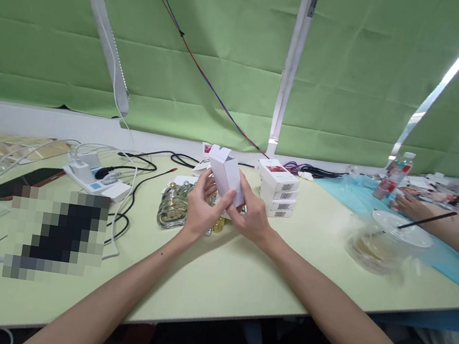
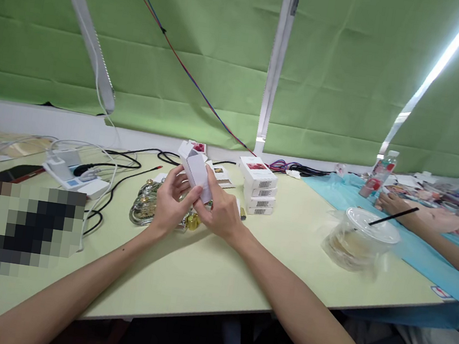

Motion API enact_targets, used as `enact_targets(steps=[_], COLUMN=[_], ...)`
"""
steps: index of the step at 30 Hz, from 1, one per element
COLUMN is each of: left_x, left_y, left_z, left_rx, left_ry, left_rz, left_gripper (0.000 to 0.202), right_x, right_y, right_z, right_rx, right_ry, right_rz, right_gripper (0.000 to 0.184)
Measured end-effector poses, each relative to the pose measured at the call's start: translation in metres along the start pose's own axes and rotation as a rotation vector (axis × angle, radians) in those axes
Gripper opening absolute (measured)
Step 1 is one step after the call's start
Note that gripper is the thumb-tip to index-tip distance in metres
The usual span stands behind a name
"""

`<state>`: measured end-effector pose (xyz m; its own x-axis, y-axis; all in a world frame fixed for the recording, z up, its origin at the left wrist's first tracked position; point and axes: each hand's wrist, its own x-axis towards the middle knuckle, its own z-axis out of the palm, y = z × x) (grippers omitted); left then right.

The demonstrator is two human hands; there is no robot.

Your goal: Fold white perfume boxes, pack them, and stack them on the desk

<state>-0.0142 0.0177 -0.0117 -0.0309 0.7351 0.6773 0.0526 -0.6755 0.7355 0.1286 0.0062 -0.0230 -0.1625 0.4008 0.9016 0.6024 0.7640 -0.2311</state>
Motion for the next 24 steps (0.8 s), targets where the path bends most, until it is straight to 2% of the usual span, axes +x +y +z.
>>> enact_targets(steps=[6, 16, 24], left_x=[0.0, -0.001, -0.002], left_y=[0.003, 0.004, 0.008], left_z=[0.001, 0.002, 0.002], left_rx=[0.028, 0.025, 0.047], left_ry=[-0.005, -0.029, -0.055], left_rz=[0.076, 0.055, 0.069], left_gripper=[0.069, 0.07, 0.069], right_x=[-0.002, -0.004, 0.004], right_y=[0.005, 0.005, -0.007], right_z=[0.004, 0.005, -0.002], right_rx=[-0.059, 0.006, 0.12], right_ry=[0.085, 0.071, 0.129], right_rz=[-0.023, 0.037, 0.141], right_gripper=[0.06, 0.06, 0.04])
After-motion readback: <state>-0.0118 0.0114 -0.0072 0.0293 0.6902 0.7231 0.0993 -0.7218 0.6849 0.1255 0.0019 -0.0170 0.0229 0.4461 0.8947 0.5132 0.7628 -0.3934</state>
